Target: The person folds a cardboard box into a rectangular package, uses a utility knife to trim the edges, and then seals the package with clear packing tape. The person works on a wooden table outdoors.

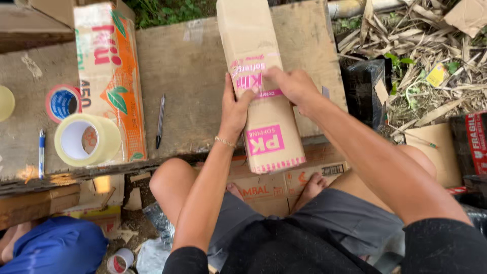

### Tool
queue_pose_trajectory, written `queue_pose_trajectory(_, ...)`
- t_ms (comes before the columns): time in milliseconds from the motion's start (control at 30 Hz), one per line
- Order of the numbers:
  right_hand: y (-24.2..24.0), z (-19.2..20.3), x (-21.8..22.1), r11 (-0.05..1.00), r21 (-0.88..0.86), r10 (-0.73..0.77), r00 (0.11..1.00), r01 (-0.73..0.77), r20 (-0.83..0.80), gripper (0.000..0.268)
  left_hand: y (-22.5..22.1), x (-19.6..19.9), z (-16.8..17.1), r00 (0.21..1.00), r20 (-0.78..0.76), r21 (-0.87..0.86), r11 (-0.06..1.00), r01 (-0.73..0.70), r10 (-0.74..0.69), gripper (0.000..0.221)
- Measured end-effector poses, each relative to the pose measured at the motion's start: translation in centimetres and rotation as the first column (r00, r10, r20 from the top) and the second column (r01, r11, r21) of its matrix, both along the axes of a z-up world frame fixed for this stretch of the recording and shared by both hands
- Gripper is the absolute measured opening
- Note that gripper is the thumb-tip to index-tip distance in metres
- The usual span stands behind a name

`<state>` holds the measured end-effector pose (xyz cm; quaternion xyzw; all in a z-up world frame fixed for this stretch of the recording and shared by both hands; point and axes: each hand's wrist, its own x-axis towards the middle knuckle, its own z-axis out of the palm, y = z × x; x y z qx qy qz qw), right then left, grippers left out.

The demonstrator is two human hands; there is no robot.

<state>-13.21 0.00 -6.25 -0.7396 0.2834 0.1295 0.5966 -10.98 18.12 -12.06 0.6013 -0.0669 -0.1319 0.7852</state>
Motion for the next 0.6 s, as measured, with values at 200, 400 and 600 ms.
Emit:
queue_pose_trajectory(200, 2.9, -1.7, 1.9, 0.927, -0.369, -0.039, 0.996, 0.068, 0.085, 0.093, 1.6, 0.4, 0.9, 1.000, 0.003, -0.066, 0.998, -0.015, 0.015, 0.098)
queue_pose_trajectory(400, 6.1, -2.7, 3.7, 0.935, -0.328, -0.117, 0.991, 0.133, 0.068, 0.085, 4.9, 1.7, 2.0, 0.999, -0.010, 0.005, 0.999, -0.040, 0.040, 0.101)
queue_pose_trajectory(600, 10.1, -0.9, 6.2, 0.865, -0.496, -0.032, 0.995, 0.075, 0.096, 0.086, 8.4, 5.7, 0.7, 0.994, 0.035, 0.042, 0.994, -0.102, 0.100, 0.093)
